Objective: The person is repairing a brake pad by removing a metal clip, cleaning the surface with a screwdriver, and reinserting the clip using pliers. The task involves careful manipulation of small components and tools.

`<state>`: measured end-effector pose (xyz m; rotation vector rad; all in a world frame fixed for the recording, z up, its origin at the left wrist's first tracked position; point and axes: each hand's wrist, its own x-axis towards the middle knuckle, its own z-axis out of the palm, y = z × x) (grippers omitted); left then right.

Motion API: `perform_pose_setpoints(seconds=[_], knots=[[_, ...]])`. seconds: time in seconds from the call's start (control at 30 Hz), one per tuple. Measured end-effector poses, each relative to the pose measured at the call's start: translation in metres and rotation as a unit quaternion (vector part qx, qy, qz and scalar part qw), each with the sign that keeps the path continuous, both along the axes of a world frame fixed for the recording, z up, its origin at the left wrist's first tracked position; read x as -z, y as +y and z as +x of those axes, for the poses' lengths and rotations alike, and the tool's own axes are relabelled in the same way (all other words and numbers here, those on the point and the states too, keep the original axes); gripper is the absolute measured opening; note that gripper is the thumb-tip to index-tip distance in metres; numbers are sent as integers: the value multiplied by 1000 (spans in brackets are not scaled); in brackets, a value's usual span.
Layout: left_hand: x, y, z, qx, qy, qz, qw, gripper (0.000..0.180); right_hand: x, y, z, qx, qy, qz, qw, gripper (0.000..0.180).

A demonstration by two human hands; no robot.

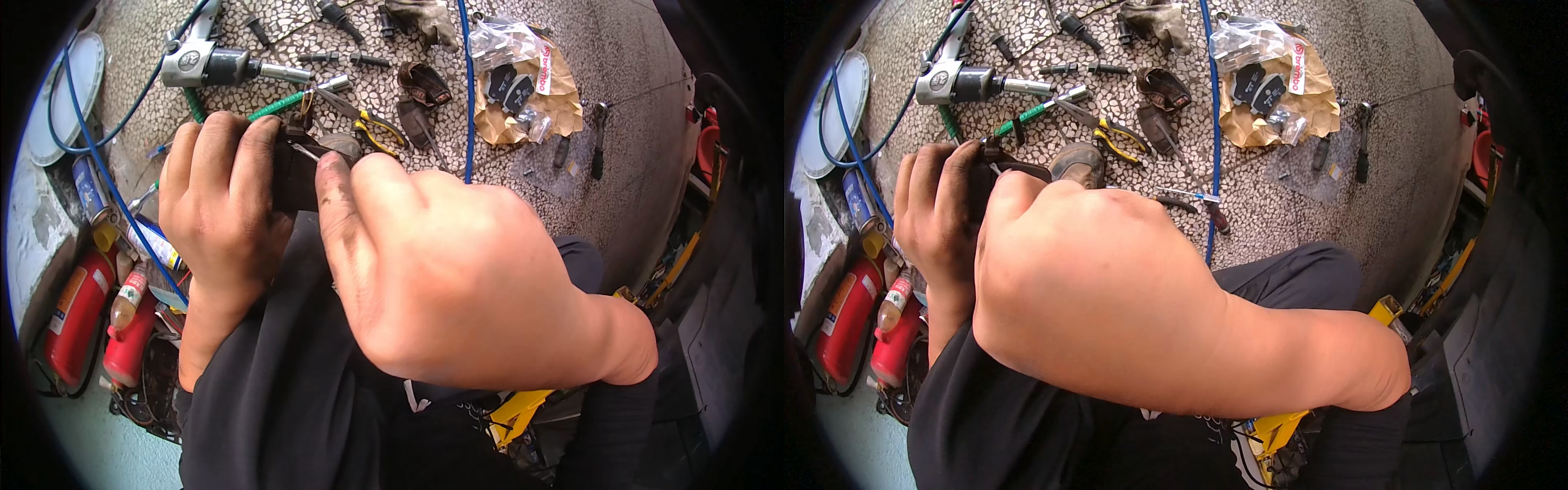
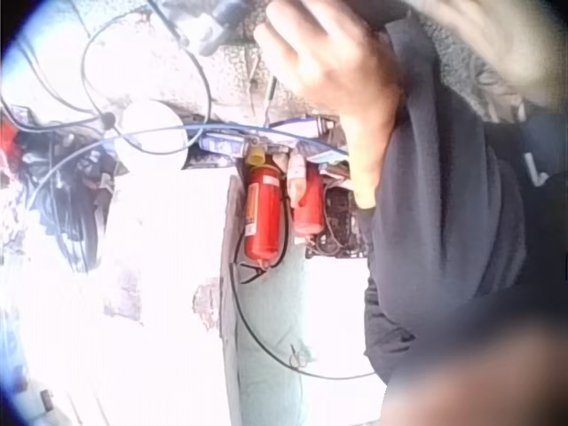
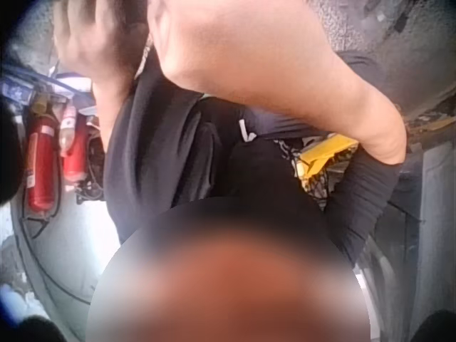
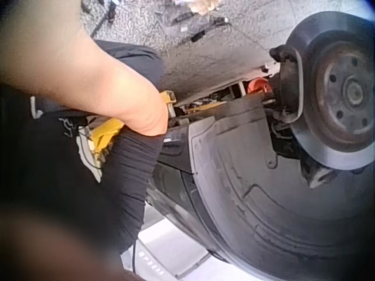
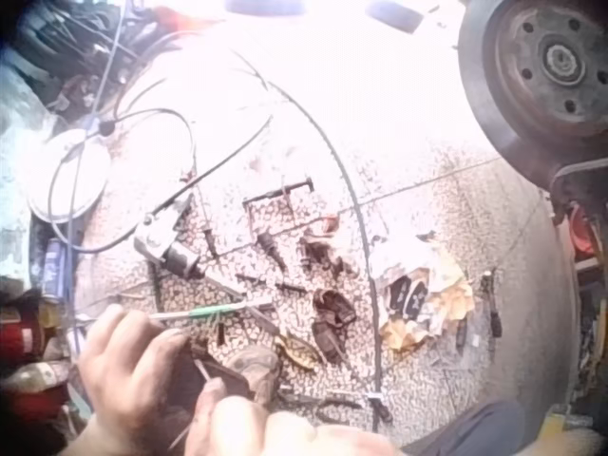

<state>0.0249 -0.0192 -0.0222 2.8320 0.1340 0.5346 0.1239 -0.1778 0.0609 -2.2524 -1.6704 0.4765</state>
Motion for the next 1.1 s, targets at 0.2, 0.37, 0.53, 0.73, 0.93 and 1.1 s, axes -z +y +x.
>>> perform_pose_setpoints(seconds=[0.2, 0.37, 0.53, 0.73, 0.93, 1.1], knots=[[0, 5, 4, -52, -12, -48, 997, 42, -26, -3, -17, 87, 63, -19, 994, 36], [0, 3, -9, -172, 145, -533, 816, 32, -27, -30, -3, 226, 284, 69, 929, 34], [5, 3, -9, -28, 68, -930, 359, 32, -16, -18, -10, 318, 347, 129, 873, 28], [-4, -3, -5, 0, 45, -941, 335, 24, 0, 2, -10, 270, 274, 190, 903, 26], [0, -8, -7, -7, 13, -936, 350, 31, -8, 10, -11, 253, 272, 167, 913, 26], [2, -5, -5, -3, 16, -936, 353, 30, -7, 13, -10, 241, 250, 157, 924, 29]])
